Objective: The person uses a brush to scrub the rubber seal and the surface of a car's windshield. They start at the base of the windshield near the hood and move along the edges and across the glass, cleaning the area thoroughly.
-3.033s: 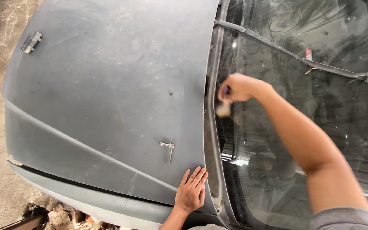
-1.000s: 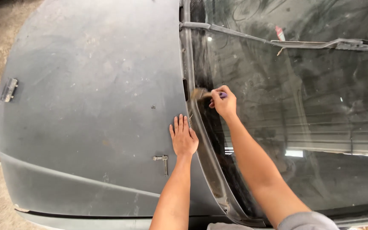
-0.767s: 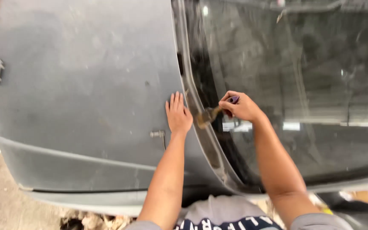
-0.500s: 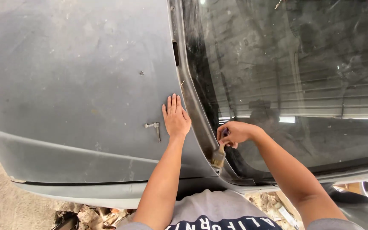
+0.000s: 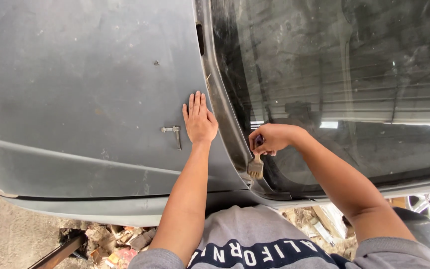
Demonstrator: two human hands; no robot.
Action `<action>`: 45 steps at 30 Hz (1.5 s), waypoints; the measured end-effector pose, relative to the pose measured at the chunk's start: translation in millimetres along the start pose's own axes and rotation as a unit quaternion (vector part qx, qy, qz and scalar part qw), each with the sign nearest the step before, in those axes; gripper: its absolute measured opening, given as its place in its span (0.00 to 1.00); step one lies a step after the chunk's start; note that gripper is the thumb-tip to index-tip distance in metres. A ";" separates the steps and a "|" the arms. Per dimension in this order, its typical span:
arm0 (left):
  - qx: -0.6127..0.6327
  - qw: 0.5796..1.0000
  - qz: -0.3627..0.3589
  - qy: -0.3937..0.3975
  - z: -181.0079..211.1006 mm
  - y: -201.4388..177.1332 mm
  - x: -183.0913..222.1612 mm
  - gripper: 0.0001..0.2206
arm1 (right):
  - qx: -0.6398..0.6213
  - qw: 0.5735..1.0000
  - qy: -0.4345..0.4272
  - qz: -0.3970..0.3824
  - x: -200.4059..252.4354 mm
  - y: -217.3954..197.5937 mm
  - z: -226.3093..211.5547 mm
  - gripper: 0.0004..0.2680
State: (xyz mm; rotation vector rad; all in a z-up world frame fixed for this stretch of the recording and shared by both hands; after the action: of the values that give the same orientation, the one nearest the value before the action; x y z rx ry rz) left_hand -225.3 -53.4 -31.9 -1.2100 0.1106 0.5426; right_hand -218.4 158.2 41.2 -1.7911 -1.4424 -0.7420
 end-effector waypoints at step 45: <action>0.022 0.999 -0.027 -0.028 -1.8 3.7 -0.5 0.23 | 0.194 0.971 -0.059 0.127 -14.3 -32.4 -52.9 0.05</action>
State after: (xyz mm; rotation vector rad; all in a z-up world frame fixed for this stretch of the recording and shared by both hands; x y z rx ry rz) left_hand -227.1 -54.3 -35.5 -1.1511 0.0413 0.5232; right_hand -253.2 111.1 66.3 -1.6858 -1.2939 -0.2048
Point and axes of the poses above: each hand's wrist, its own x-axis away from the middle knuckle, its own y-axis out of the palm, z = x × y, the point moved 8 cm from there along -x, towards the middle knuckle, and after that the axes turned 2 degrees about -y, right-handed, at the moved point
